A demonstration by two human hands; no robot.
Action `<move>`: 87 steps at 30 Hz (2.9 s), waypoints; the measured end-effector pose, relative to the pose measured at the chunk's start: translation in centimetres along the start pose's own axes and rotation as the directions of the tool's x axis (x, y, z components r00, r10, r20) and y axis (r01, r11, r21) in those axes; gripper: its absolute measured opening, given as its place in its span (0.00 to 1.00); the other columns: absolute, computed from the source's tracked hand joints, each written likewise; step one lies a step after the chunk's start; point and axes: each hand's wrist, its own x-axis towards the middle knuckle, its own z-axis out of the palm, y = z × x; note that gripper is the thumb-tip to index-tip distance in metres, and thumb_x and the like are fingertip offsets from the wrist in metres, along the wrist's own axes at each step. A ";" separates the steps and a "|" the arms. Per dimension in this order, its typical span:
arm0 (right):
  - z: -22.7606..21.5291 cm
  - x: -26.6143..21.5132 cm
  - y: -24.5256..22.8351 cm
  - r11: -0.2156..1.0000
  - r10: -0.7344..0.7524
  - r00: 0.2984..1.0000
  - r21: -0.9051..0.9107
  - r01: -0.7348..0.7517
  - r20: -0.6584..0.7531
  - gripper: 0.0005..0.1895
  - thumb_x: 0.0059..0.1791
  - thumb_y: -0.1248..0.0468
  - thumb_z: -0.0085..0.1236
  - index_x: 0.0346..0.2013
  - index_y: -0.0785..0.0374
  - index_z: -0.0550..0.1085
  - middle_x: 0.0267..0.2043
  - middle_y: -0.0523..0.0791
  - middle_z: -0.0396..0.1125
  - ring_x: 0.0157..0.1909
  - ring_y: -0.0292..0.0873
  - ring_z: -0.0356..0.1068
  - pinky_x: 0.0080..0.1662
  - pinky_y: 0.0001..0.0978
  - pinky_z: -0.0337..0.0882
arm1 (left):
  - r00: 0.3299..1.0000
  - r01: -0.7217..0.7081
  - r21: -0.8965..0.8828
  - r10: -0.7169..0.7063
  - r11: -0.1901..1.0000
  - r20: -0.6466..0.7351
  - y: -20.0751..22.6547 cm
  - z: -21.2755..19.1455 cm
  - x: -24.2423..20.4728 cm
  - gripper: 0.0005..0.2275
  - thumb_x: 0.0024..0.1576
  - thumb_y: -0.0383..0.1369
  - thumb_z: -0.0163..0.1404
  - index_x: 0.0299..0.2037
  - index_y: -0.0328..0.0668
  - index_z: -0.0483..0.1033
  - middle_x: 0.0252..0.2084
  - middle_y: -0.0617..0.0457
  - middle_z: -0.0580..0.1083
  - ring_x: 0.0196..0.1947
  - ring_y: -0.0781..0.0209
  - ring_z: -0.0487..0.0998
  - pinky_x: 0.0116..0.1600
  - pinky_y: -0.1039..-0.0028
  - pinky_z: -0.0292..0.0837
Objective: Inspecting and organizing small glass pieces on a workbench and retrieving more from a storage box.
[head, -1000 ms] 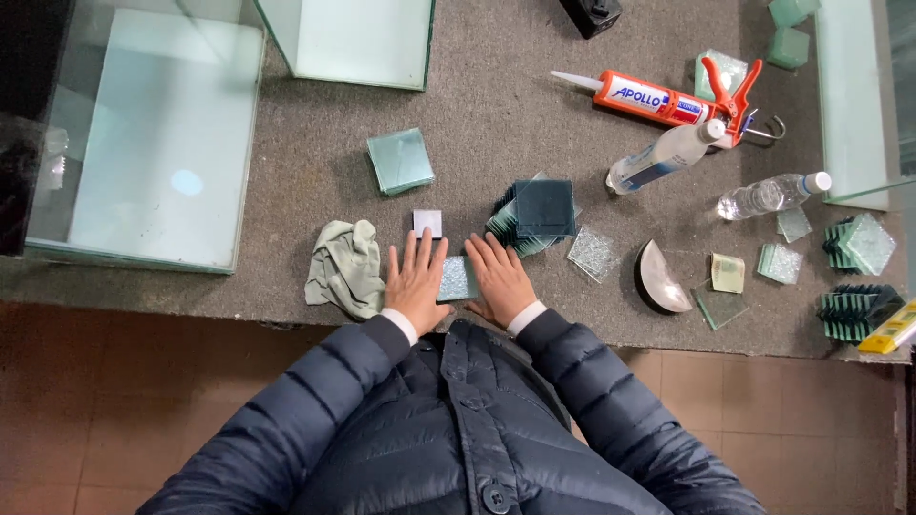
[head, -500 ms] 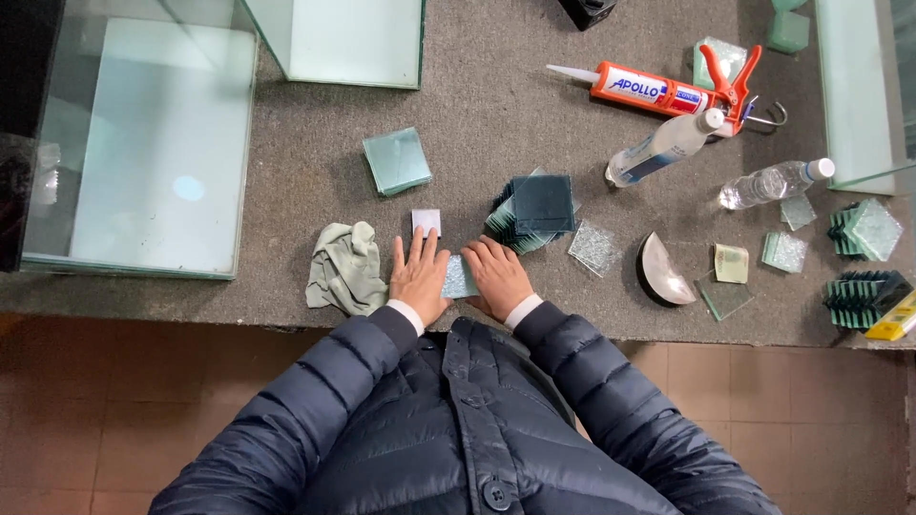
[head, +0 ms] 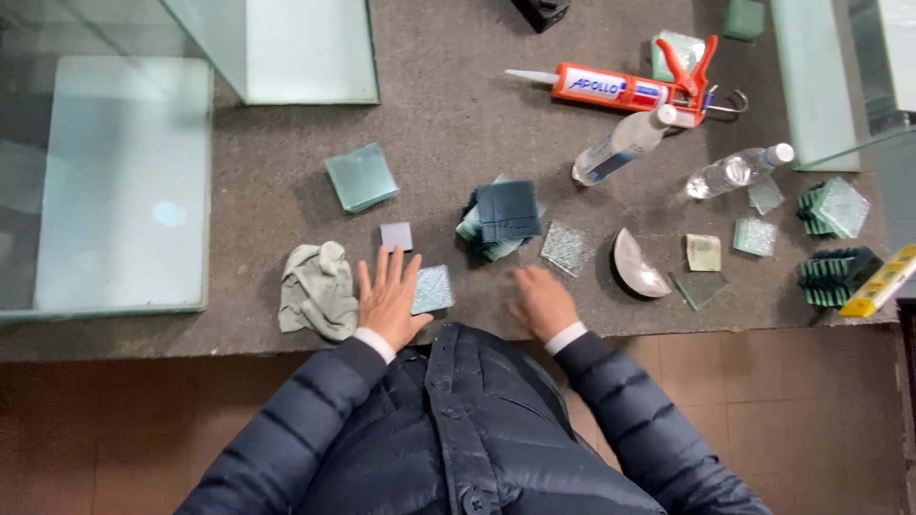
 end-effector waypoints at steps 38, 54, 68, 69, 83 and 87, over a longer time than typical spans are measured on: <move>-3.0 6.5 -10.6 0.897 -0.414 0.904 -0.217 0.385 -0.106 0.49 0.35 0.43 0.78 0.65 0.52 0.66 0.55 0.42 0.62 0.53 0.46 0.70 0.58 0.41 0.75 | 0.955 0.218 -0.819 -0.288 0.531 0.068 -2.1 7.2 -1.4 0.36 0.67 0.29 0.45 0.85 0.44 0.42 0.81 0.29 0.57 0.82 0.30 0.55 0.82 0.38 0.49; -2.9 7.0 -11.2 0.872 -0.444 0.895 -0.257 0.418 -0.051 0.46 0.39 0.44 0.76 0.67 0.49 0.66 0.58 0.41 0.62 0.62 0.46 0.65 0.64 0.43 0.70 | 0.952 0.267 -0.946 -0.202 0.182 0.230 0.8 0.6 -3.4 0.35 0.70 0.24 0.39 0.86 0.43 0.35 0.82 0.25 0.50 0.83 0.29 0.48 0.80 0.41 0.56; -2.9 3.6 -9.3 0.928 -0.373 0.916 -0.085 0.364 -0.146 0.40 0.48 0.45 0.68 0.71 0.53 0.66 0.66 0.45 0.63 0.70 0.49 0.64 0.65 0.44 0.69 | 0.972 0.189 -0.856 -0.216 0.481 0.092 1.0 -0.1 -4.0 0.36 0.67 0.26 0.42 0.86 0.42 0.38 0.79 0.19 0.55 0.80 0.20 0.54 0.81 0.36 0.53; -2.4 2.4 -7.4 0.929 -0.370 0.918 -0.088 0.360 -0.145 0.40 0.48 0.45 0.68 0.71 0.53 0.66 0.66 0.45 0.63 0.70 0.49 0.64 0.65 0.44 0.69 | 0.973 0.185 -0.858 -0.212 0.480 0.092 0.7 0.6 -3.9 0.36 0.67 0.26 0.42 0.86 0.42 0.38 0.79 0.19 0.55 0.80 0.20 0.54 0.81 0.36 0.53; 4.5 4.8 15.0 0.918 0.219 0.975 -0.331 -0.218 -0.033 0.55 0.41 0.36 0.73 0.77 0.51 0.62 0.69 0.44 0.62 0.71 0.49 0.66 0.60 0.45 0.81 | 0.962 0.205 -0.820 -0.262 0.535 0.069 1.5 1.5 -5.1 0.38 0.67 0.29 0.48 0.85 0.43 0.38 0.80 0.21 0.54 0.80 0.25 0.56 0.80 0.38 0.56; 4.6 5.1 16.2 0.940 0.203 0.979 -0.278 -0.199 -0.015 0.50 0.43 0.41 0.72 0.76 0.50 0.63 0.67 0.43 0.63 0.68 0.50 0.69 0.61 0.47 0.80 | 0.953 0.223 -0.831 -0.295 0.509 0.075 1.1 2.2 -5.2 0.39 0.67 0.29 0.48 0.86 0.45 0.38 0.81 0.22 0.54 0.81 0.26 0.55 0.80 0.39 0.56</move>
